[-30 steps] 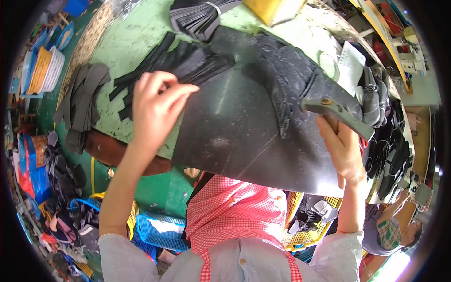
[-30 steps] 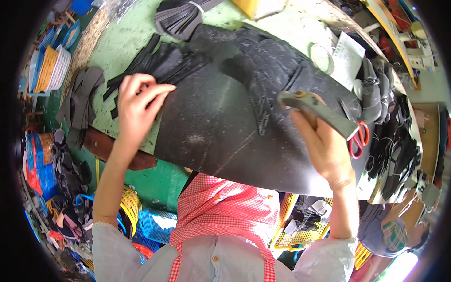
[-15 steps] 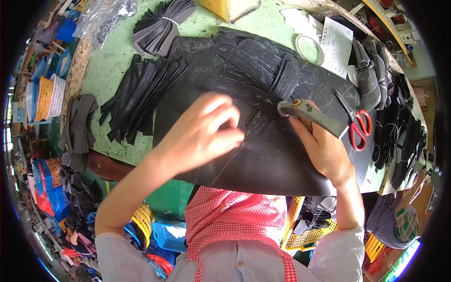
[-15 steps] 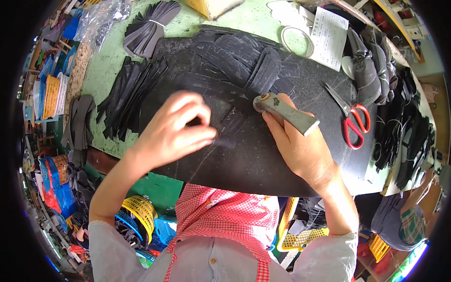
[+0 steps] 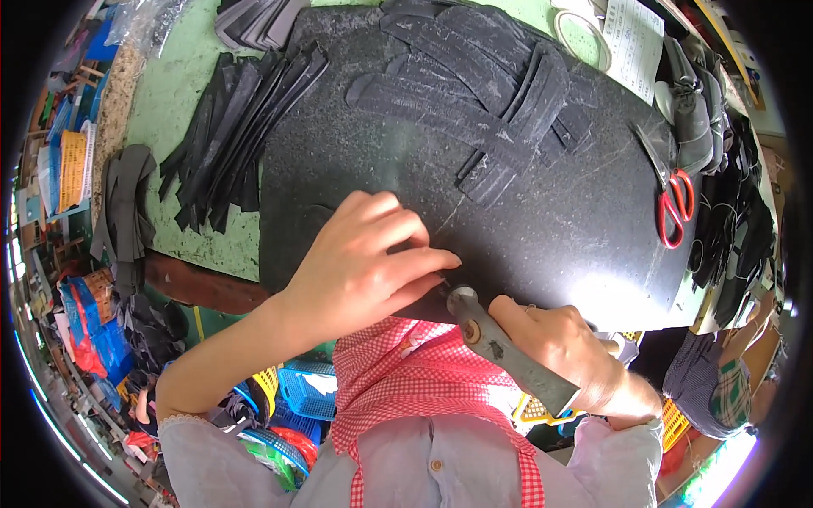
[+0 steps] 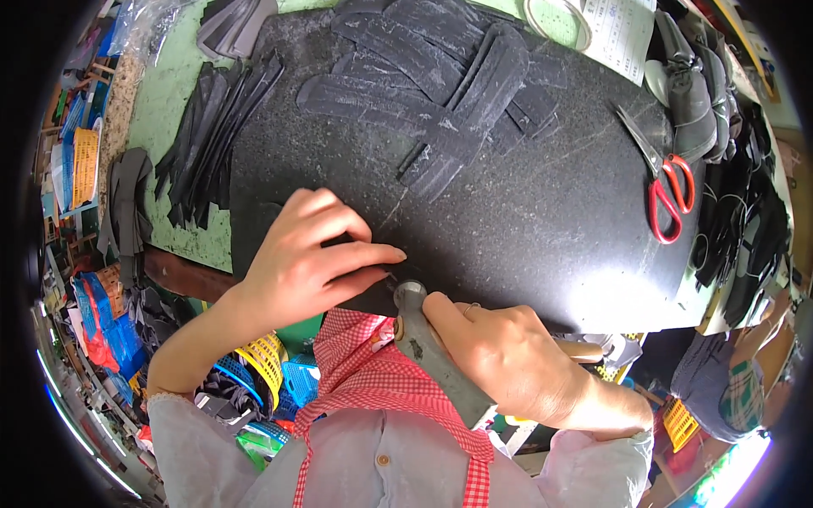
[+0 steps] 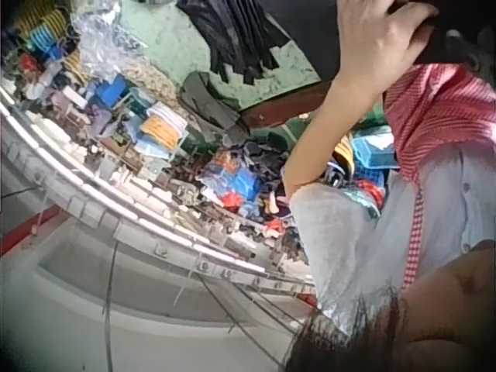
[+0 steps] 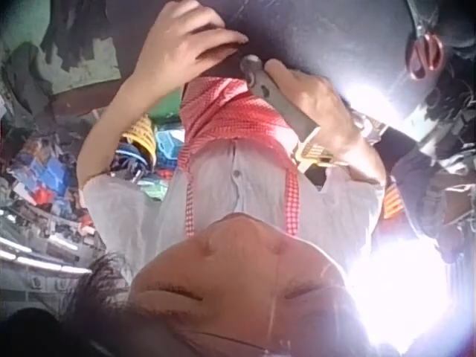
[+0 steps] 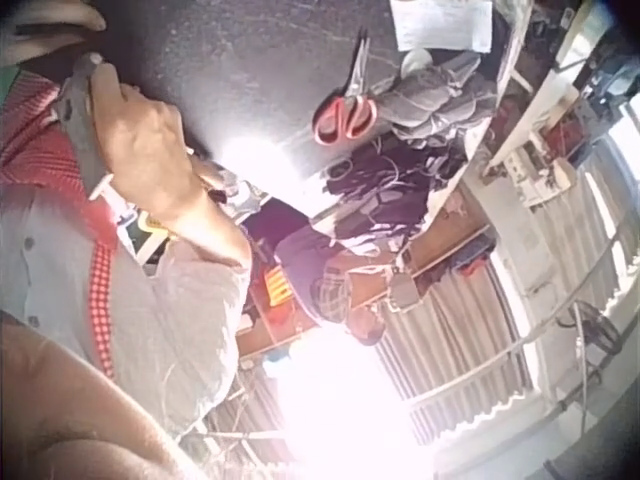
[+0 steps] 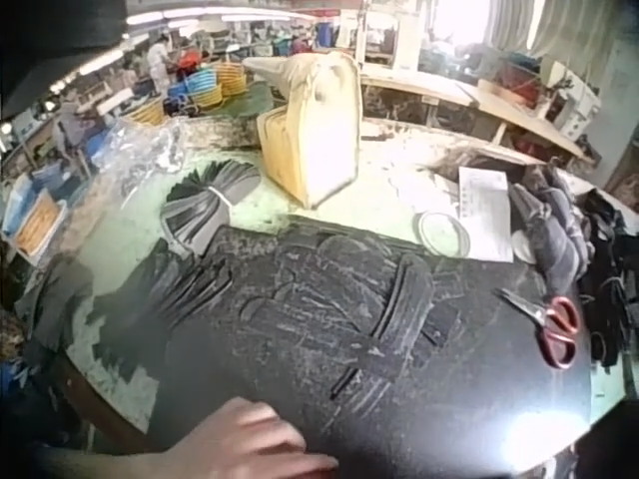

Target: Using a hammer to flatten and bond shoe upper components on a workbench.

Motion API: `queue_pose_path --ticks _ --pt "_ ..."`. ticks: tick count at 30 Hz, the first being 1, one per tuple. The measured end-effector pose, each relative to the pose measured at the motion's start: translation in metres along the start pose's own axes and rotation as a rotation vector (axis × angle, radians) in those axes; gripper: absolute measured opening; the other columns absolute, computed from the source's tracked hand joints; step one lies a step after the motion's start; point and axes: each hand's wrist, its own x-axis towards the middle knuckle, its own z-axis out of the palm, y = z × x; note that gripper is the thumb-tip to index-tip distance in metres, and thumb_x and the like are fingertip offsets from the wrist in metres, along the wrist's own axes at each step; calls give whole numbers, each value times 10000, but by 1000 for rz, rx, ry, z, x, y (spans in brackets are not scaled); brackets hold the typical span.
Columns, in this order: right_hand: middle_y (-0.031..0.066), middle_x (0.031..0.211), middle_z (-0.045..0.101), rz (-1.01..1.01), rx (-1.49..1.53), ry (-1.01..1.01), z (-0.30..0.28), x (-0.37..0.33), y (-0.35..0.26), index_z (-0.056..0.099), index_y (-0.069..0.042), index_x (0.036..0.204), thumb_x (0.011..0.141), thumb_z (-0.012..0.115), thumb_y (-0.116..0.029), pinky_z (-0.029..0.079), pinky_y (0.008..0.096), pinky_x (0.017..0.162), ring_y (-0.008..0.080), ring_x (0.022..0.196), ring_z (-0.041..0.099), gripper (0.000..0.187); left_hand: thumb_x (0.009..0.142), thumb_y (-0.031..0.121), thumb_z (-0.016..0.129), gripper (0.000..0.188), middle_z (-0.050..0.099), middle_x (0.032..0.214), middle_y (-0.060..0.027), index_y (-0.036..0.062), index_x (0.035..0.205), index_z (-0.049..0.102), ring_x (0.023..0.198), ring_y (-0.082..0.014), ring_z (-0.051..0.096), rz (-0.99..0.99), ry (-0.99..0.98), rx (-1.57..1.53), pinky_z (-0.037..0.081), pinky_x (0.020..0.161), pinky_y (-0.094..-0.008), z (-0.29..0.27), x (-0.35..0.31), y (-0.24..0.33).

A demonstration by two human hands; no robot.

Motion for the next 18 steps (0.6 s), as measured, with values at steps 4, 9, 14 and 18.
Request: queue_pose_path --ticks 4,9,14,18 --pt "136 762 628 9 47 34 2 -4 3 513 -22 1039 948 651 -93 556 455 593 321 739 727 180 663 171 901 275 657 959 46 190 918 801 925 -212 604 178 35 -22 479 776 -381 -2 15 -12" --pt "130 747 611 126 -35 141 -19 -11 -5 541 -45 1004 920 704 -105 550 455 588 331 681 714 193 708 177 833 237 677 1023 9 186 943 805 987 -221 624 427 79 126 533 790 -393 0 13 -23" --pt "150 759 625 123 54 48 -9 -4 -3 546 -35 1051 898 736 -123 556 439 583 354 686 713 259 739 186 798 228 674 1027 -1 166 966 802 997 -219 625 500 100 140 554 839 -391 5 13 -27" --pt "146 749 639 278 -57 118 -19 -4 -15 549 -29 1084 916 705 -99 559 431 581 332 706 729 240 736 195 773 264 665 1022 3 168 997 799 971 -215 619 465 54 176 537 825 -387 0 11 -23"
